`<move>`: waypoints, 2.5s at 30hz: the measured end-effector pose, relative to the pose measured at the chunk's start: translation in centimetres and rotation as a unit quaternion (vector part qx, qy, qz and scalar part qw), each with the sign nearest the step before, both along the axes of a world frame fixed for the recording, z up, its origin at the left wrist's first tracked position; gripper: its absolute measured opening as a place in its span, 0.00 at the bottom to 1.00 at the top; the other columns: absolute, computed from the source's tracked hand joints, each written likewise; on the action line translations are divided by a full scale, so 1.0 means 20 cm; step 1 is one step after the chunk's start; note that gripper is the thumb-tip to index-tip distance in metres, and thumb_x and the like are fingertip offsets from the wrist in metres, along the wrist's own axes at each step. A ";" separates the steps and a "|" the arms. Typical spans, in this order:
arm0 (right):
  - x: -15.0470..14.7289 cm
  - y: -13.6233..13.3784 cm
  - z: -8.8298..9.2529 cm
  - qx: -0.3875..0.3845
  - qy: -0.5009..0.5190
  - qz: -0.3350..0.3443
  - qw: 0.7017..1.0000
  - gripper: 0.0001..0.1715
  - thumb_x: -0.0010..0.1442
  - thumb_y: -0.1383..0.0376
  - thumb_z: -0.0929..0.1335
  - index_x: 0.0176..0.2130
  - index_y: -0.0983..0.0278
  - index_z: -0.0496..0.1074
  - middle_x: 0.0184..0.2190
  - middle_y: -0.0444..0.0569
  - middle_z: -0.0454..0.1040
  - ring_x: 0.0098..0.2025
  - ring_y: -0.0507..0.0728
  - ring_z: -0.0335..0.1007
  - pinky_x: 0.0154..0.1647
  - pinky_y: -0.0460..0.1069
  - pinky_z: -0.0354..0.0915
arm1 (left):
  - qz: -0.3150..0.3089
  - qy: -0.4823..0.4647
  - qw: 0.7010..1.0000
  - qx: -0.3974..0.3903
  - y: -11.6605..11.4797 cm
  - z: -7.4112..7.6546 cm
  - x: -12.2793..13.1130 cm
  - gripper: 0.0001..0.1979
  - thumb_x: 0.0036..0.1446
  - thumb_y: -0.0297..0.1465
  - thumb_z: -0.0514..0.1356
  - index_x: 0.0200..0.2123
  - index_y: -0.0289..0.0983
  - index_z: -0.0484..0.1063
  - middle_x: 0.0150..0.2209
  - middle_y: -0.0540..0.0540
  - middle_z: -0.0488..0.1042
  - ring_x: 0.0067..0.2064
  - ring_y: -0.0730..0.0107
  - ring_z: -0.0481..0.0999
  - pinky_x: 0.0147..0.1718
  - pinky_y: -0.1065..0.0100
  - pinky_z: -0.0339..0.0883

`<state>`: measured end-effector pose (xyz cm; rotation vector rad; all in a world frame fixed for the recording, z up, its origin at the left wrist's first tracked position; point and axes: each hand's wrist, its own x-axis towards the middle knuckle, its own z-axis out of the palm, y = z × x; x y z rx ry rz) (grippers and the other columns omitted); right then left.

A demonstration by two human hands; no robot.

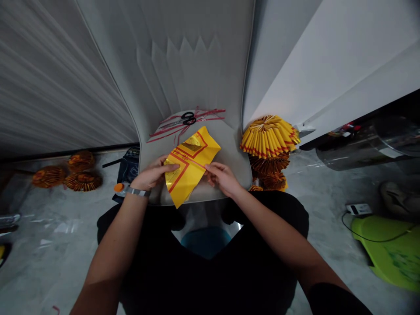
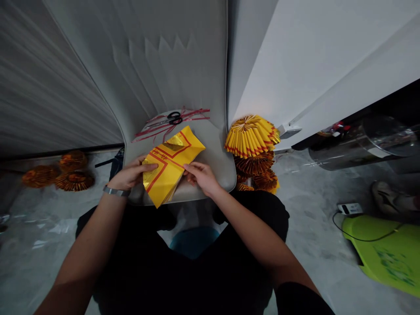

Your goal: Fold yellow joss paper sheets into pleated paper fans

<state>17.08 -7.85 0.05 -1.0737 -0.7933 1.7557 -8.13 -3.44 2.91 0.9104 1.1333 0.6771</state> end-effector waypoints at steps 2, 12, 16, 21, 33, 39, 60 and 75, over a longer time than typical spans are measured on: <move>0.00 0.00 0.00 0.019 -0.040 0.005 0.999 0.24 0.47 0.46 0.81 0.28 0.61 0.77 0.21 0.39 0.70 0.19 0.47 0.58 0.17 0.45 0.52 | -0.015 0.021 0.999 -0.023 0.00 0.00 -0.02 0.25 0.41 0.45 0.80 0.40 0.38 0.83 0.42 0.39 0.86 0.40 0.52 0.87 0.35 0.63 0.82; -0.01 -0.01 -0.07 0.020 -0.076 -0.005 0.997 0.23 0.45 0.48 0.82 0.32 0.62 0.81 0.23 0.40 0.74 0.22 0.48 0.61 0.22 0.45 0.57 | 0.062 0.002 0.997 0.038 -0.07 -0.07 0.15 0.29 0.42 0.45 0.80 0.44 0.36 0.81 0.48 0.40 0.85 0.44 0.55 0.86 0.46 0.60 0.81; 0.00 -0.01 -0.10 0.127 -0.134 -0.012 0.983 0.20 0.48 0.50 0.81 0.34 0.60 0.83 0.34 0.45 0.80 0.34 0.53 0.72 0.36 0.49 0.68 | 0.090 -0.006 0.995 0.052 -0.07 -0.08 0.15 0.30 0.42 0.47 0.80 0.44 0.37 0.80 0.47 0.41 0.85 0.46 0.53 0.86 0.48 0.58 0.81; -0.01 -0.02 -0.14 0.174 -0.188 -0.063 0.965 0.21 0.52 0.47 0.79 0.37 0.59 0.80 0.33 0.46 0.81 0.35 0.56 0.76 0.38 0.52 0.71 | 0.047 -0.002 0.998 0.037 -0.07 -0.07 0.15 0.29 0.41 0.44 0.81 0.44 0.36 0.82 0.50 0.39 0.85 0.49 0.51 0.85 0.52 0.56 0.80; -0.01 -0.02 -0.13 0.200 -0.202 -0.113 0.952 0.23 0.57 0.46 0.77 0.43 0.57 0.74 0.38 0.48 0.83 0.43 0.60 0.82 0.50 0.56 0.77 | 0.048 -0.020 0.996 0.066 -0.09 -0.09 0.18 0.30 0.43 0.45 0.80 0.45 0.35 0.80 0.51 0.38 0.84 0.50 0.52 0.85 0.53 0.55 0.79; 0.01 -0.01 -0.13 0.198 -0.221 -0.087 0.951 0.21 0.57 0.47 0.77 0.41 0.58 0.76 0.39 0.49 0.83 0.43 0.59 0.82 0.50 0.56 0.77 | 0.038 0.015 0.993 0.106 -0.09 -0.09 0.17 0.33 0.43 0.48 0.79 0.48 0.35 0.78 0.53 0.38 0.83 0.52 0.49 0.84 0.54 0.54 0.79; 0.04 0.06 -0.15 0.236 -0.311 -0.003 0.920 0.08 0.62 0.58 0.73 0.37 0.59 0.74 0.34 0.46 0.81 0.37 0.57 0.80 0.43 0.54 0.75 | 0.001 0.099 0.968 0.229 -0.10 -0.14 0.15 0.30 0.55 0.49 0.73 0.51 0.35 0.76 0.54 0.36 0.82 0.54 0.50 0.82 0.57 0.51 0.76; 0.07 0.06 -0.10 0.244 -0.266 0.007 0.933 0.13 0.58 0.55 0.75 0.39 0.58 0.73 0.33 0.45 0.80 0.34 0.56 0.80 0.39 0.52 0.75 | 0.020 0.025 0.987 0.156 -0.09 -0.10 0.15 0.29 0.49 0.47 0.77 0.48 0.35 0.78 0.50 0.38 0.84 0.48 0.52 0.86 0.51 0.55 0.81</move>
